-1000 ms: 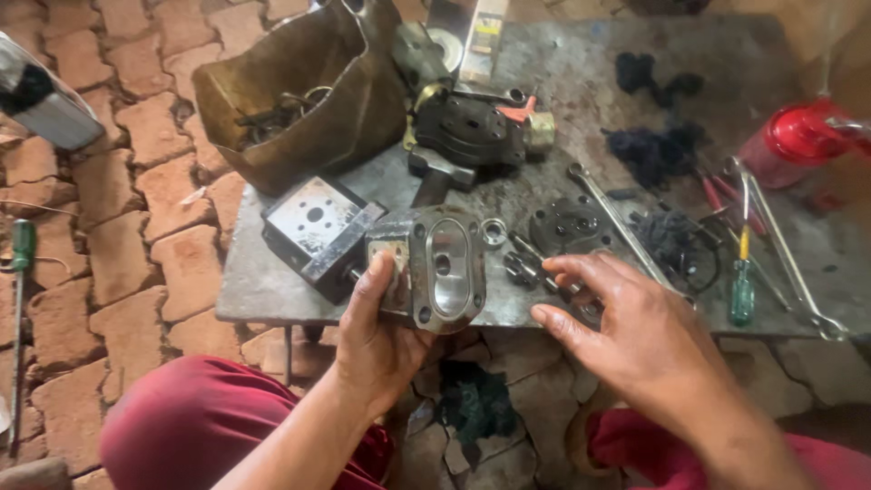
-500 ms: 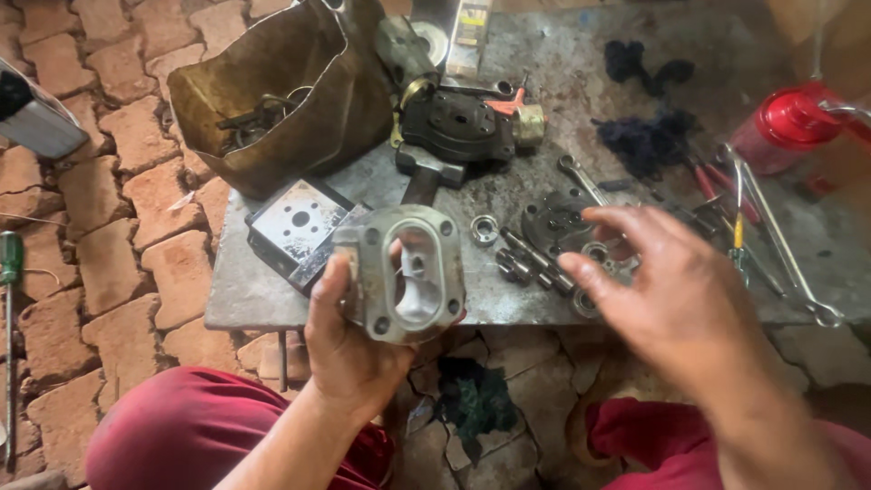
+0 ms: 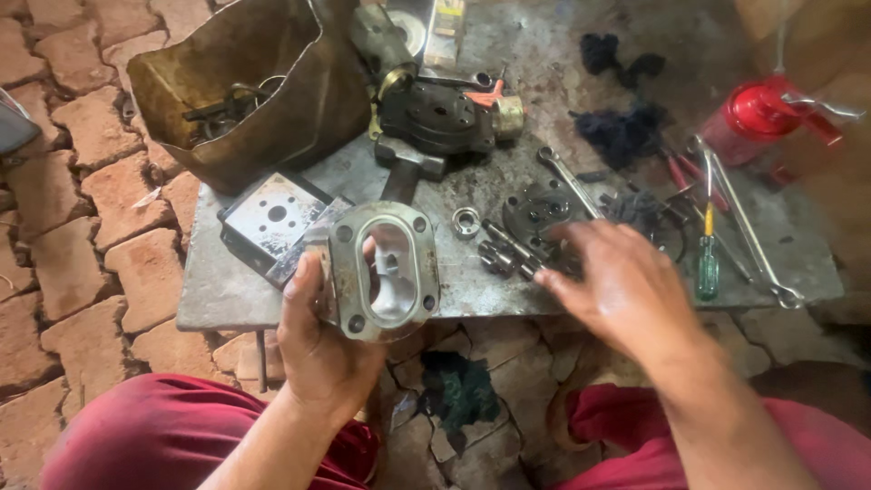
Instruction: The person cleans and inspects metal engine components, using a screwdriver to scrape grime from a cylinder block and then scrubbing it with an abrasive pad.
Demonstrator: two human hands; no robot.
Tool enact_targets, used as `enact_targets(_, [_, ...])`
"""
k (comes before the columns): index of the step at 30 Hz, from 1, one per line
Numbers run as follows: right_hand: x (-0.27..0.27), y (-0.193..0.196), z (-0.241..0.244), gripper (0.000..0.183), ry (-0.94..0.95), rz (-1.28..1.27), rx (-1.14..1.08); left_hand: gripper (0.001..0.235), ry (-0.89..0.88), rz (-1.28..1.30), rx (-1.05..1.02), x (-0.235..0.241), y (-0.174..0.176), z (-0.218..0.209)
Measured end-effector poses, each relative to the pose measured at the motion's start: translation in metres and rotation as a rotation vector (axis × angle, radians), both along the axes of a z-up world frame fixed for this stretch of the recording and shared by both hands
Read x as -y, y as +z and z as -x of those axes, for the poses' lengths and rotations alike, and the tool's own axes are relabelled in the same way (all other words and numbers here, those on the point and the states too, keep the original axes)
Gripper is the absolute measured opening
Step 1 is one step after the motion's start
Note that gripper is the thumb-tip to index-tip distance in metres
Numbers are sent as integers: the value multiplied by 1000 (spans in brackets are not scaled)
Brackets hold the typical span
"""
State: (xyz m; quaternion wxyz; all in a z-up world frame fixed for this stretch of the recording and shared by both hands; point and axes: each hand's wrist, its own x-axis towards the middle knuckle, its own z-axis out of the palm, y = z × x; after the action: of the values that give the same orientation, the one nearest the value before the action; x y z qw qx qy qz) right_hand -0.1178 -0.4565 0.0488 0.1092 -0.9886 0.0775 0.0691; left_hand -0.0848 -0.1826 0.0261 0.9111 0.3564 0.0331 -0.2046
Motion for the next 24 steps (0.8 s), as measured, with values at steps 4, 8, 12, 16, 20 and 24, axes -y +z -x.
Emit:
enact_targets(4, [-6, -22, 1, 62, 115, 73, 161, 74, -5, -22, -35, -1, 4, 0])
enact_targets(8, [-18, -28, -2, 57, 95, 200, 161, 76, 6, -26, -49, -4, 7, 0])
enact_targets(12, [-26, -24, -1, 50, 71, 227, 191, 75, 11, 38, -53, -8, 3, 0])
enact_targets(16, [-31, -23, -1, 48, 52, 222, 183, 69, 22, 87, -35, -11, -2, 1])
enact_targets(20, [-27, -24, -1, 50, 61, 215, 187, 67, 21, 106, -57, -9, -4, 0])
enact_targets(24, [-27, -26, -1, 51, 61, 212, 165, 69, 6, 63, -46, -10, -3, 0])
